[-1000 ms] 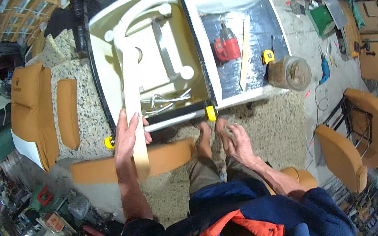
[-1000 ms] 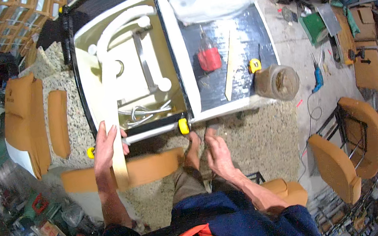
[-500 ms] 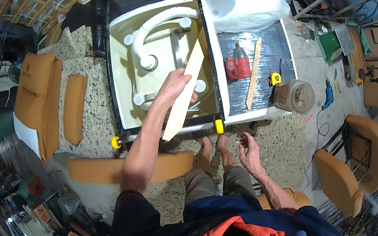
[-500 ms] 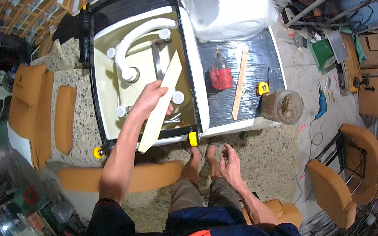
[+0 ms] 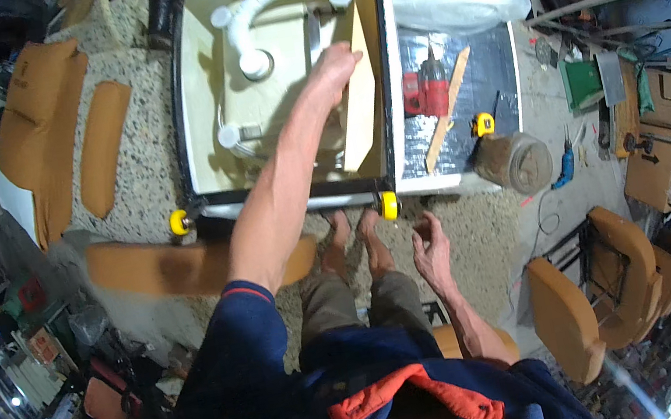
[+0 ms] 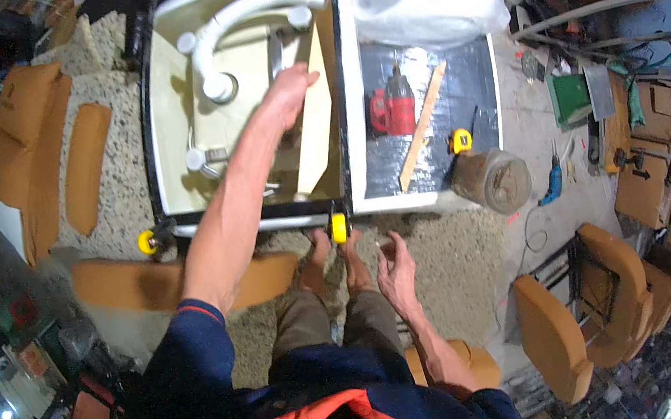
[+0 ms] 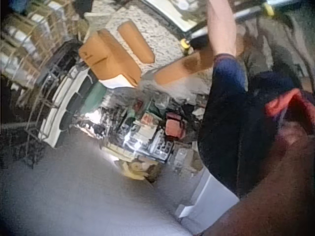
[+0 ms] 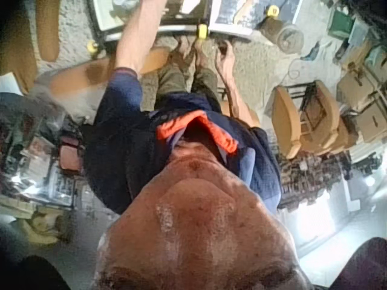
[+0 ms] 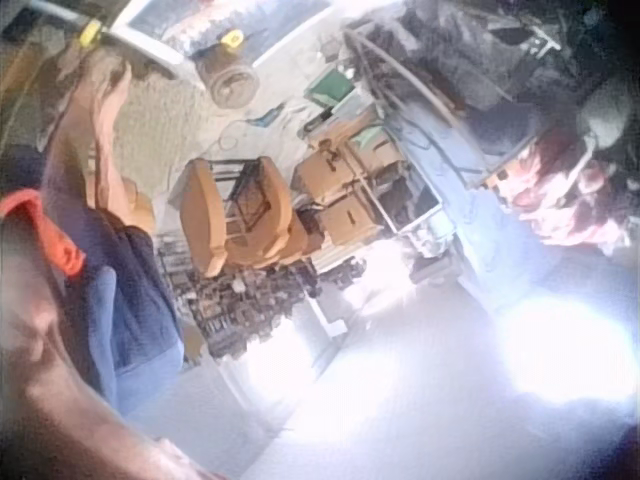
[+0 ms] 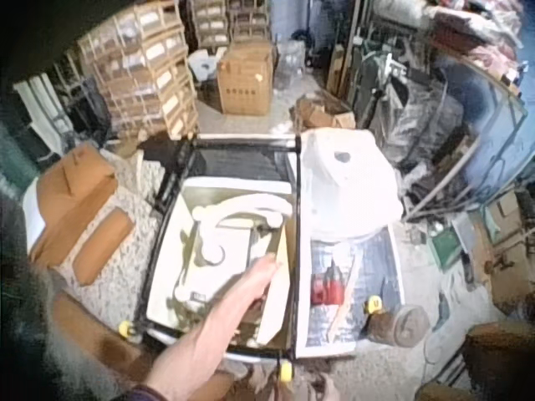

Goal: The person assembles a chair by attaching a metal frame to a white plastic seat base using a red cordless drill. They position the frame, insert screws, and tighten them at multiple points around the perimeter of the seat base.

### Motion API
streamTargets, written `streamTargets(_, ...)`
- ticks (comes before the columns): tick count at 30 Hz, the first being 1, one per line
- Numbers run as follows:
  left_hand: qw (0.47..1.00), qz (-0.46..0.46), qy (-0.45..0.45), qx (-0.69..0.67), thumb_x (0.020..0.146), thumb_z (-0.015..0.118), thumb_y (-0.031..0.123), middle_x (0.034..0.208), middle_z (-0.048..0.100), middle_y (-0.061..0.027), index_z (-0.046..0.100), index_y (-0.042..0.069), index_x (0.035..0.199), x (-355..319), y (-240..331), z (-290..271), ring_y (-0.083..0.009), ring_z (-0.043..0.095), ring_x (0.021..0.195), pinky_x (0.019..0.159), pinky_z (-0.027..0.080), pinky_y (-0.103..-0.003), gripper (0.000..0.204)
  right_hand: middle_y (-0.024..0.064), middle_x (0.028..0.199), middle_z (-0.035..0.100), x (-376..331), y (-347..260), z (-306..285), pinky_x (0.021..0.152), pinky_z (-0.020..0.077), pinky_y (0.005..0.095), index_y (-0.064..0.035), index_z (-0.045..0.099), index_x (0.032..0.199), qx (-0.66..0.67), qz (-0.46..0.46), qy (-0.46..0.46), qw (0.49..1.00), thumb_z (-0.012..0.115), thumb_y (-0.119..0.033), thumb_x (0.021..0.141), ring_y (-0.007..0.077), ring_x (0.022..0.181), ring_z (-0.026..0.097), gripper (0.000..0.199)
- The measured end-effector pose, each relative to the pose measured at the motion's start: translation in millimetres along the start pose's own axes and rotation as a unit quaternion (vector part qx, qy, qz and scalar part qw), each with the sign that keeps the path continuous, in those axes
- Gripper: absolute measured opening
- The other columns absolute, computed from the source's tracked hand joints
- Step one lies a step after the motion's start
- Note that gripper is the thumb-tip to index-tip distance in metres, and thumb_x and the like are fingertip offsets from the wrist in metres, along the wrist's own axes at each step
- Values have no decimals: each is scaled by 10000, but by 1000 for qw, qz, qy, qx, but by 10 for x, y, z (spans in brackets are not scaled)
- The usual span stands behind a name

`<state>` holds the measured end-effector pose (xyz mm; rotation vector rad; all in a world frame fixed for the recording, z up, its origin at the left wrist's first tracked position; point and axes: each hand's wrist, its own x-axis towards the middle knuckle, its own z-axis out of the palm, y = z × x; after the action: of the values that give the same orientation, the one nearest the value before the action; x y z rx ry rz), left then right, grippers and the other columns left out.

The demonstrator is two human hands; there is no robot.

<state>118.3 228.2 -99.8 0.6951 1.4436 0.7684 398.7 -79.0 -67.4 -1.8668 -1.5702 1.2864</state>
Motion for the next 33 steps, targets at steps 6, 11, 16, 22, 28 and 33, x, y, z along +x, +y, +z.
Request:
streamTargets(6, 998, -55, -25, 5, 1011, 533, 112, 1065, 654, -126, 592, -2, 1168, 107, 152, 158, -229, 637, 945, 751, 521, -399, 203, 162, 1015, 704, 17, 69, 57, 839, 554, 385, -13, 486, 1364, -17, 23, -5, 1000, 582, 5, 921, 263, 902, 700, 454)
streamTargets(11, 978, -79, 25, -191, 909, 581, 18, 1511, 432, -237, 404, 37, 1507, 201, -81, 278, -380, 388, 1412, 1201, 257, -506, 624, 163, 1012, 710, 11, 147, 104, 821, 568, 387, -1, 479, 1364, -13, 35, -19, 999, 578, 5, 923, 261, 903, 707, 452)
streamTargets(16, 976, -74, -42, -201, 953, 542, 36, 1340, 548, -184, 437, -29, 1393, 176, -75, 332, -281, 531, 1202, 1051, 416, -449, 457, 200, 1028, 700, 36, 122, 100, 844, 558, 423, 13, 473, 1370, -2, 56, -17, 998, 577, -2, 925, 313, 913, 699, 457)
streamTargets(22, 969, -36, -10, -245, 965, 589, 83, 1428, 501, -203, 355, -76, 1474, 102, -114, 309, -253, 528, 1266, 1055, 454, -378, 582, 203, 1043, 708, 59, 240, 110, 843, 561, 426, 13, 480, 1367, -3, 74, -19, 997, 574, -22, 934, 313, 920, 705, 444)
streamTargets(28, 953, -9, 26, -302, 976, 607, 114, 1491, 437, -244, 278, -95, 1517, -4, -144, 442, -274, 496, 1318, 1094, 443, -394, 667, 188, 1024, 712, 91, 439, 113, 840, 559, 411, 14, 486, 1364, -9, 90, -19, 996, 575, -43, 943, 298, 915, 701, 434)
streamTargets(33, 944, 7, 33, -327, 982, 629, 151, 1505, 409, -270, 250, -103, 1518, 32, -197, 502, -284, 472, 1346, 1119, 427, -407, 704, 186, 1039, 711, 142, 481, 134, 852, 558, 408, 15, 484, 1371, -31, 96, -27, 995, 577, -57, 952, 298, 943, 696, 436)
